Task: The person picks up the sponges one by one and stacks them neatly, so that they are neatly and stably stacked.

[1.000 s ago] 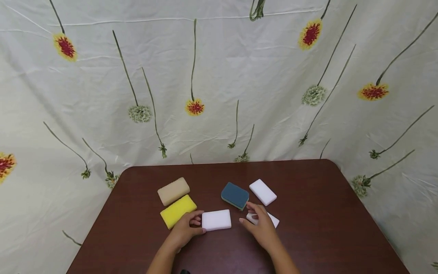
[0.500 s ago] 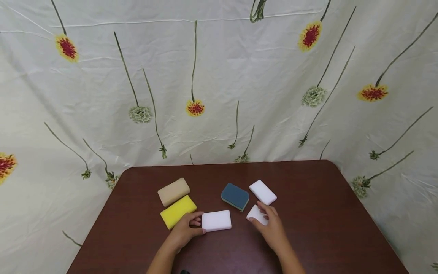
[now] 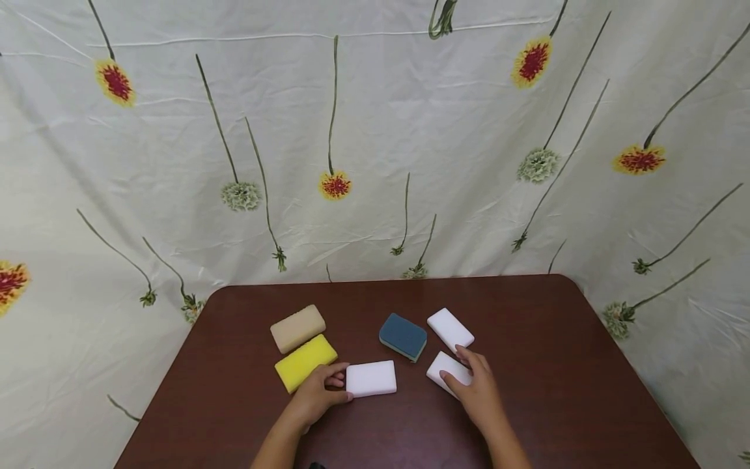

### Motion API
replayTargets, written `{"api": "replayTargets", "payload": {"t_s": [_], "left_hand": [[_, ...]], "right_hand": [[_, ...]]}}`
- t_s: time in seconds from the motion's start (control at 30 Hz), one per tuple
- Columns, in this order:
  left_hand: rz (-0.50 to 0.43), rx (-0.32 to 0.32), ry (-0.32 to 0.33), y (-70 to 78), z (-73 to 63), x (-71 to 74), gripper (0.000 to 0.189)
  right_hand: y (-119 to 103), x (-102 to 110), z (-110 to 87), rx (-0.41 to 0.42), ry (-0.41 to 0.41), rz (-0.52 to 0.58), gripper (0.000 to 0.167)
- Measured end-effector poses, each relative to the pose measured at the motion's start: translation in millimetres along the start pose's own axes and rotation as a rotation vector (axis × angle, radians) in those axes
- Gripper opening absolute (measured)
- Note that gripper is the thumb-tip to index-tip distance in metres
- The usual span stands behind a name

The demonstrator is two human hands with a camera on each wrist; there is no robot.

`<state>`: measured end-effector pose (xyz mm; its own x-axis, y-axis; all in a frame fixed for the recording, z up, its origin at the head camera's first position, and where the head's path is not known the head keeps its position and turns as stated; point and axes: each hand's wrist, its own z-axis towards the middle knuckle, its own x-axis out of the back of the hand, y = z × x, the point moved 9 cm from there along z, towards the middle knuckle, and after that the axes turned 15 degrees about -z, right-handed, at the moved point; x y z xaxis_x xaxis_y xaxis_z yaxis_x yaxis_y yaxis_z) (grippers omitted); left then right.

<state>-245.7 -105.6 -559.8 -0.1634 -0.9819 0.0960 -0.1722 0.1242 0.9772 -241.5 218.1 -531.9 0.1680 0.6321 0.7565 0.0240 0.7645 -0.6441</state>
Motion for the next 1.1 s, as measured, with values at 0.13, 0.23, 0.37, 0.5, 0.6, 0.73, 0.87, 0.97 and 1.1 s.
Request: {"api": "replayTargets", "payload": {"t_s": [0.13, 0.23, 0.37, 0.5, 0.6, 0.73, 0.87, 0.97, 1.1], "left_hand": [[-0.002, -0.004, -0.003, 0.1, -0.5, -0.3, 0.065], [-0.002, -0.005, -0.006, 0.1, -0.6, -0.2, 0.065], [-0.003, -0.004, -0.007, -0.1, -0.6, 0.4, 0.065], [-0.007, -0.007, -0.006, 0.2, -0.8, 0.7, 0.065], [-0.008, -0.007, -0.008, 0.4, -0.9, 0.4, 0.065], [-0.007, -0.005, -0.009, 0.4, -0.5, -0.2, 0.065], [0.000, -0.006, -0.008, 0.2, -0.1, -0.1, 0.065], [0.006, -0.008, -0.008, 0.2, 0.0, 0.2, 0.065], [0.005, -0.009, -0.009, 0.3, -0.3, 0.4, 0.064]], "right_hand": [[3, 4, -0.1, 0.004, 0.026, -0.015, 0.061], [7, 6, -0.2, -0.010, 0.017, -0.029, 0.062], [10, 5, -0.3, -0.025, -0.018, -0.053, 0.065], [13, 0, -1.0, -0.038, -0.063, -0.099, 0.067], [16, -5, -2.0, -0.055, -0.100, -0.122, 0.068], [20, -10, -3.6, -0.070, -0.130, -0.143, 0.070], [22, -14, -5.8, -0.063, -0.154, -0.163, 0.072], [22, -15, -6.6, -0.050, -0.156, -0.172, 0.072], [21, -14, -6.5, -0.033, -0.137, -0.180, 0.068]]}}
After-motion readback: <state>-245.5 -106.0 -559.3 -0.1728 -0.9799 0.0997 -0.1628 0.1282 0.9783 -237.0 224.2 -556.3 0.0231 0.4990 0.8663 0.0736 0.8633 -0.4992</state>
